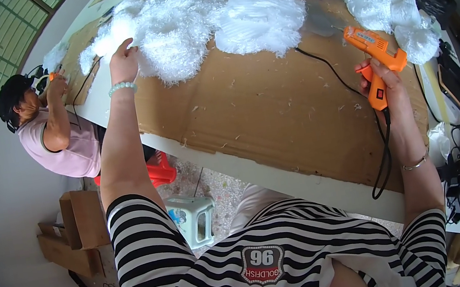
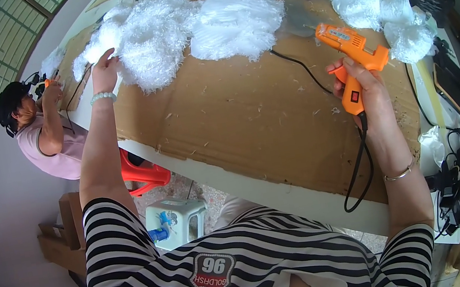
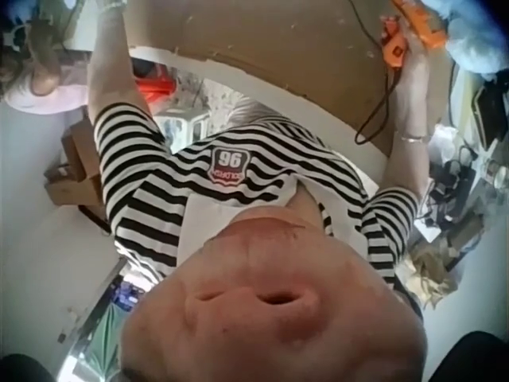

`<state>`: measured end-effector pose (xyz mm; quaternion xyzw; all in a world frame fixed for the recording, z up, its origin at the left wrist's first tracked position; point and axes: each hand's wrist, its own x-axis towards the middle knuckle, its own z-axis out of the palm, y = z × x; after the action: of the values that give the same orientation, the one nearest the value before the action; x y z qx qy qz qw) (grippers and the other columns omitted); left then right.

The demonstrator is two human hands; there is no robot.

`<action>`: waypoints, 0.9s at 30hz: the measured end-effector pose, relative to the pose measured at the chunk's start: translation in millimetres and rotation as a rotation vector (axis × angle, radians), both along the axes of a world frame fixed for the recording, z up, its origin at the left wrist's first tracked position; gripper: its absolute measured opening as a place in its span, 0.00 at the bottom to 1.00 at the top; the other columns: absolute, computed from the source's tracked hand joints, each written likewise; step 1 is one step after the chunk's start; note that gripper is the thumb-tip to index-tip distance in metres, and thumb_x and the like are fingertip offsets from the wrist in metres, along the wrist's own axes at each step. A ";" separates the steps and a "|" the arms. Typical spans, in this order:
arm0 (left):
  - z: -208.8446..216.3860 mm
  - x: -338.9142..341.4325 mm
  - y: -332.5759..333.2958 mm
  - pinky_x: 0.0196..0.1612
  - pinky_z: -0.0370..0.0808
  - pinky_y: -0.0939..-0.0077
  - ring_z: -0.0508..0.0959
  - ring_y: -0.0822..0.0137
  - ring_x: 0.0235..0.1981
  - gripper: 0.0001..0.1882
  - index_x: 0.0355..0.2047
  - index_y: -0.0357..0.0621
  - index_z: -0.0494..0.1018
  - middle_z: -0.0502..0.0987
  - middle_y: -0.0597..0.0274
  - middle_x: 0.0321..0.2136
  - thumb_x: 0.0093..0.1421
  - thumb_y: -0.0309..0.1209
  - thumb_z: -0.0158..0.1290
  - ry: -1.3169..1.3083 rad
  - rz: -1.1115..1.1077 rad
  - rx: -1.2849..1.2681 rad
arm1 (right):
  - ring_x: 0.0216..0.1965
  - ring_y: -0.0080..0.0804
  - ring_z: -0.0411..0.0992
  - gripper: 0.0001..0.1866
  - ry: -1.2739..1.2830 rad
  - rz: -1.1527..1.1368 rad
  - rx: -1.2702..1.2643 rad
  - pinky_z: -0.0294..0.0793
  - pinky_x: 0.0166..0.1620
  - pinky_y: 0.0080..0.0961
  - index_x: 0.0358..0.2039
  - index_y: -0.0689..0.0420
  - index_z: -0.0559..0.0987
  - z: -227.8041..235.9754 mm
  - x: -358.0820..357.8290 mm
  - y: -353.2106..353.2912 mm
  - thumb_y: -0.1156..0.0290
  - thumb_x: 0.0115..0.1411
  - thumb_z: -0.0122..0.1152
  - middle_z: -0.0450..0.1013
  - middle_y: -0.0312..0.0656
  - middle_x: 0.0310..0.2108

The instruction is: Using a hot glue gun to attach white cotton stuffing to a cardboard base to create decorative clouds.

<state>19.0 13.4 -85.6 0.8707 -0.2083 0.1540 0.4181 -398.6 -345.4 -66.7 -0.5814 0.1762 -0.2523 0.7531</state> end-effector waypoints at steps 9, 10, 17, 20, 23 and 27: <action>69.1 -43.0 -0.1 0.37 0.75 0.70 0.78 0.62 0.29 0.13 0.37 0.45 0.77 0.79 0.57 0.26 0.48 0.26 0.55 -0.488 0.453 -0.001 | 0.28 0.22 0.66 0.13 -0.108 0.070 0.078 0.66 0.33 0.20 0.40 0.59 0.71 17.3 -6.7 6.5 0.63 0.61 0.51 0.72 0.41 0.35; 74.7 -50.7 -4.7 0.34 0.75 0.69 0.78 0.60 0.25 0.12 0.35 0.44 0.77 0.78 0.57 0.23 0.48 0.24 0.54 -0.448 0.471 -0.116 | 0.28 0.22 0.66 0.13 -0.112 0.067 0.084 0.66 0.33 0.20 0.40 0.59 0.71 20.3 -7.6 7.8 0.63 0.61 0.51 0.72 0.41 0.35; 83.9 -109.7 -75.9 0.29 0.74 0.81 0.77 0.75 0.23 0.05 0.31 0.39 0.77 0.78 0.63 0.21 0.55 0.26 0.55 -0.394 -0.088 -0.167 | 0.28 0.21 0.66 0.13 -0.226 0.114 -0.007 0.66 0.34 0.20 0.38 0.60 0.73 45.7 -19.1 13.0 0.64 0.62 0.50 0.73 0.40 0.36; 87.7 -143.8 -108.8 0.29 0.73 0.79 0.79 0.72 0.23 0.08 0.33 0.39 0.77 0.78 0.59 0.21 0.59 0.30 0.53 -0.505 -0.204 0.093 | 0.27 0.20 0.65 0.14 -0.244 0.056 -0.017 0.66 0.34 0.20 0.37 0.60 0.73 59.9 -28.2 12.3 0.62 0.62 0.49 0.73 0.39 0.34; 89.6 -167.1 -134.8 0.28 0.74 0.75 0.79 0.64 0.22 0.08 0.31 0.40 0.77 0.78 0.55 0.22 0.57 0.32 0.55 -0.627 -0.248 0.239 | 0.27 0.19 0.65 0.16 -0.255 0.085 -0.164 0.65 0.33 0.20 0.37 0.61 0.74 71.3 -36.3 3.0 0.61 0.62 0.49 0.73 0.38 0.30; 96.7 -182.9 -167.0 0.31 0.74 0.68 0.78 0.54 0.26 0.09 0.29 0.41 0.77 0.78 0.54 0.25 0.55 0.34 0.57 -0.664 -0.342 0.444 | 0.25 0.24 0.71 0.13 -0.339 -0.044 0.013 0.70 0.30 0.17 0.43 0.60 0.73 89.5 -46.6 5.2 0.67 0.61 0.53 0.75 0.40 0.30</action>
<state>-163.9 -153.6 11.1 0.7957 -0.5008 0.3057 0.1504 -445.2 -340.2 22.8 -0.5216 0.0610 -0.3620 0.7702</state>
